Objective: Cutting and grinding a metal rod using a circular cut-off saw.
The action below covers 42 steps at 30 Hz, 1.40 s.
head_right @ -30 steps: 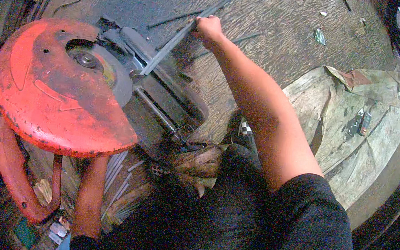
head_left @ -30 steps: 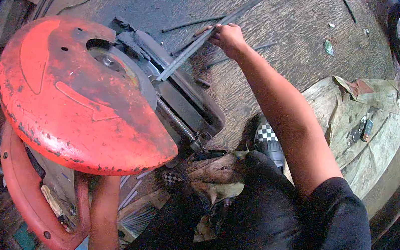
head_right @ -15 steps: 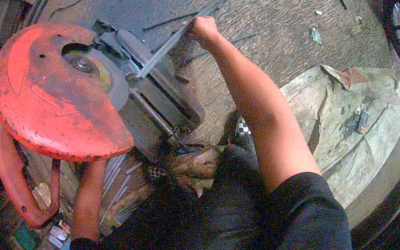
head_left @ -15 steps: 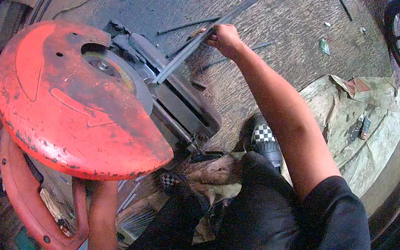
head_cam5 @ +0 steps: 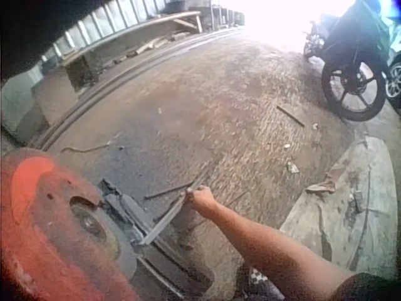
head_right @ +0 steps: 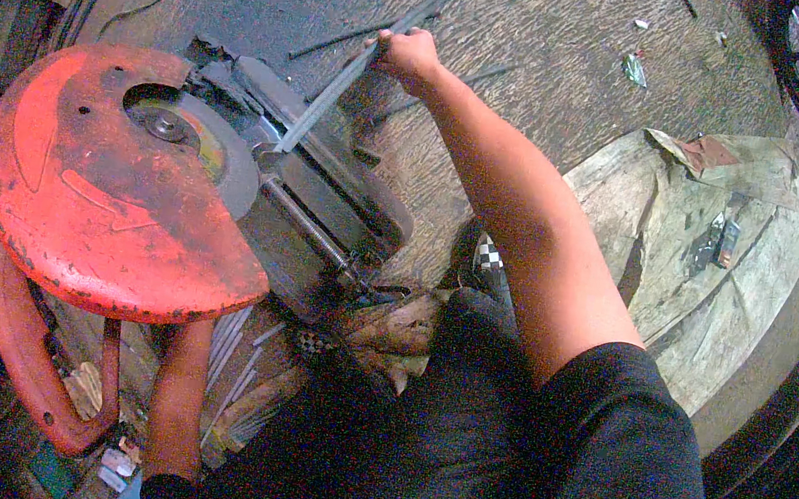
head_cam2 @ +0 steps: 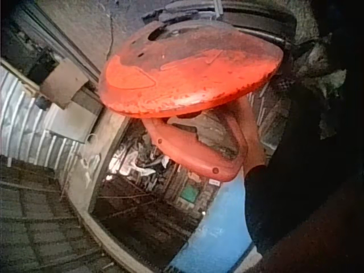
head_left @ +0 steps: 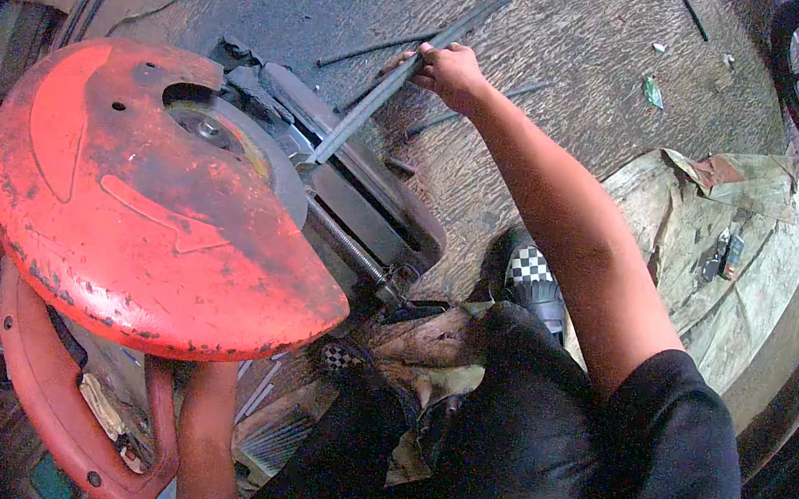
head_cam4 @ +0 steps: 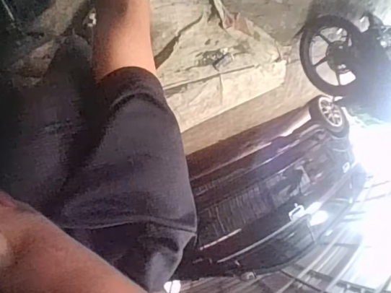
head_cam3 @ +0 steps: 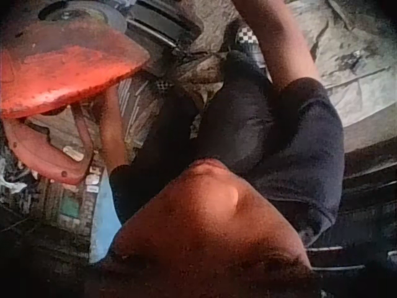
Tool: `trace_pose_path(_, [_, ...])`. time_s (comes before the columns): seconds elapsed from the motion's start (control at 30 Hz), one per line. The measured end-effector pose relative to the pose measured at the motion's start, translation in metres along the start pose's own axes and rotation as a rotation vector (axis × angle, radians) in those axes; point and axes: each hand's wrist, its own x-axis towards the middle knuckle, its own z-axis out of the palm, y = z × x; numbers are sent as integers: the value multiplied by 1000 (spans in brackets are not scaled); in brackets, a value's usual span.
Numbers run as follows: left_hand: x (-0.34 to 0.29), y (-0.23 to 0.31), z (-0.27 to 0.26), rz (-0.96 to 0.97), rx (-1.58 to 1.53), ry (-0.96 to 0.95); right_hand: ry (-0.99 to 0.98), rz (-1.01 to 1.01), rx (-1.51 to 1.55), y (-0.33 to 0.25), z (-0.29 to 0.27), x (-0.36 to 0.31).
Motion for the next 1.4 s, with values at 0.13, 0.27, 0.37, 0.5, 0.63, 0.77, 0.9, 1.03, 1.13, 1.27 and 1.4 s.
trace_pose_path(0.13, [-1, 0, 1, 1, -1, 0, -25, 235, 303, -9, -6, -7])
trace_pose_path(0.27, [-1, 0, 0, 1, 2, -3, -141, 170, 155, -11, -10, -10])
trace_pose_path(0.37, [-2, 1, 0, 3, 2, -2, -170, 35, 15, -7, -14, -6])
trace_pose_path(0.5, [-2, 1, 1, 7, 3, -2, -339, -470, -1270, -3, -24, -2])
trace_pose_path(0.63, [-3, -1, 1, 10, 4, -1, -291, -537, -956, 4, -28, 2])
trace_pose_path(0.77, [-3, 1, 1, 13, 6, -2, -226, -502, -1076, 16, -27, 7])
trace_pose_path(0.9, [-2, 2, 1, 20, 9, 0, -259, -664, -227, 18, -7, 10])
trace_pose_path(1.03, [-4, -3, 7, 26, 23, 9, 120, 177, 365, 1, 9, -3])
trace_pose_path(1.13, [-5, 9, 22, 80, 39, 37, 109, 132, 468, -8, 12, -9])
trace_pose_path(1.27, [0, 65, 41, 362, 91, 172, 191, 123, 301, -4, 13, -6])
trace_pose_path(1.4, [9, 125, 26, 236, -433, 114, 163, 69, 320, 3, 11, -1])
